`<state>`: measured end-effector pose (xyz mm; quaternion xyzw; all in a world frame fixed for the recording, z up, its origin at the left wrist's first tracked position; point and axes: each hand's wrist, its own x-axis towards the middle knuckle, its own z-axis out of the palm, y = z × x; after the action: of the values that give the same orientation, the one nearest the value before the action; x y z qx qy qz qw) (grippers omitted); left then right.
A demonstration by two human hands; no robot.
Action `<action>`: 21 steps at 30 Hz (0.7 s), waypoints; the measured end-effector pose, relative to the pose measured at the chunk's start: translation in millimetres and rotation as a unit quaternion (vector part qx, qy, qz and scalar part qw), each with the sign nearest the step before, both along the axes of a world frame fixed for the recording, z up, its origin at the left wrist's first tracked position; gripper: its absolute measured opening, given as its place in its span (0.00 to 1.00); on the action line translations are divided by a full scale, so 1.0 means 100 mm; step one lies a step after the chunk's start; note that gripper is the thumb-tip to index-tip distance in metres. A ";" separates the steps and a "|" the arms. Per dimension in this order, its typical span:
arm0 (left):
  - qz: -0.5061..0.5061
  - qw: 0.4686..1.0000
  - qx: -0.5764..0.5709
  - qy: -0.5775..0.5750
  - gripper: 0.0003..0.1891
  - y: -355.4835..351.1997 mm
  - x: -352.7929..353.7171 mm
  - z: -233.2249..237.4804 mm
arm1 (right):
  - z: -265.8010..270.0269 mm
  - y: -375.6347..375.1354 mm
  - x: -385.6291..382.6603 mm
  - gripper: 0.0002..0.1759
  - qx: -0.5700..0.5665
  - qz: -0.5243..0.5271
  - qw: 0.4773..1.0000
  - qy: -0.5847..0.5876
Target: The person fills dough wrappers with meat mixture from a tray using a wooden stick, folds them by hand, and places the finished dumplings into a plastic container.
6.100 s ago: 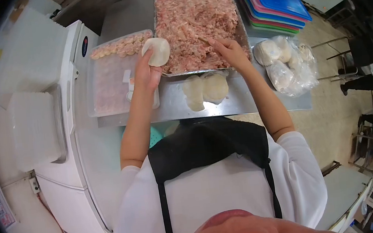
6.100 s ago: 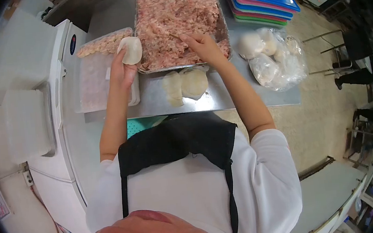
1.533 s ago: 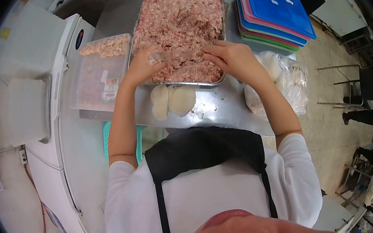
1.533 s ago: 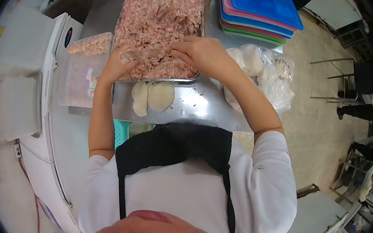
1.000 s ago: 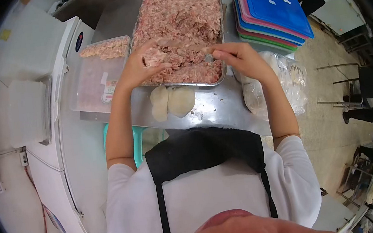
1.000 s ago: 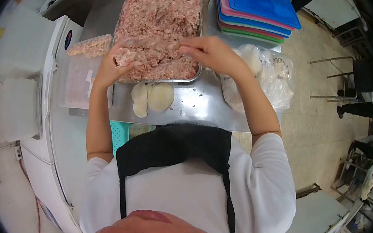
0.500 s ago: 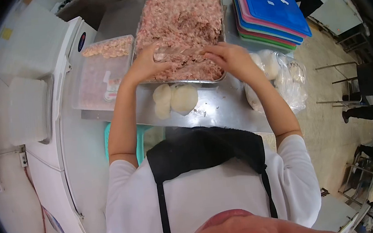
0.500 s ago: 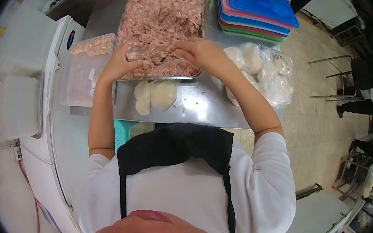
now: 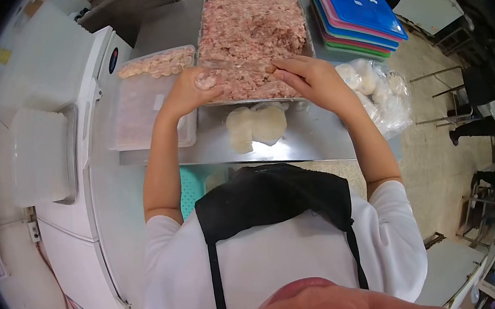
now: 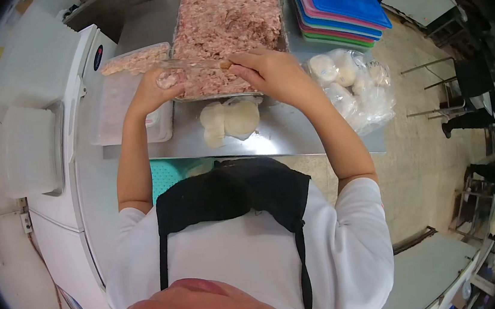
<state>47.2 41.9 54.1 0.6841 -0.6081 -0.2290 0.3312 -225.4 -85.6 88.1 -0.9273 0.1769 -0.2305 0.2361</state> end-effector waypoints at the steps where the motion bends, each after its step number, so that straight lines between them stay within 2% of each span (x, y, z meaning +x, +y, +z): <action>1: -0.008 1.000 -0.022 0.014 0.23 0.04 0.07 -0.02 | -0.01 0.11 0.08 0.16 -0.008 0.002 1.000 0.019; 3: -0.023 0.996 -0.070 0.040 0.23 0.12 0.20 0.00 | -0.04 0.35 0.30 0.16 -0.028 0.009 0.998 0.056; 4: -0.019 0.998 -0.044 0.029 0.24 0.18 0.25 0.06 | -0.11 0.39 0.41 0.16 0.026 0.025 0.998 0.049; 6: -0.010 1.000 0.007 0.006 0.25 0.29 0.36 0.19 | -0.25 0.39 0.53 0.16 0.040 0.007 0.999 0.033; 9: -0.018 0.993 0.044 0.108 0.27 0.50 0.84 0.01 | -0.38 0.44 0.54 0.15 0.097 -0.051 0.994 0.007; 12: 0.068 0.996 0.031 0.040 0.22 0.60 1.51 -0.37 | -0.75 0.45 0.42 0.16 0.114 -0.109 0.986 -0.060; 13: 0.088 0.996 0.006 -0.032 0.23 0.64 1.75 -0.56 | -0.87 0.45 0.37 0.17 0.111 -0.124 0.982 -0.090; 15: 0.125 0.975 -0.041 -0.177 0.24 0.68 2.13 -0.92 | -0.95 0.55 0.25 0.18 0.219 -0.183 0.956 -0.071; 19: 0.182 0.976 -0.044 -0.112 0.30 0.54 2.39 -1.07 | -1.05 0.83 0.03 0.17 0.393 -0.263 0.876 -0.088; 21: 0.212 0.971 -0.054 -0.101 0.34 0.41 2.39 -1.12 | -1.06 0.97 0.00 0.16 0.403 -0.282 0.864 -0.111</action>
<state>286.3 82.7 -58.3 0.7979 -0.4914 -0.0501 0.3455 -225.7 11.0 -18.1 -0.6303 0.4813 -0.2970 0.5318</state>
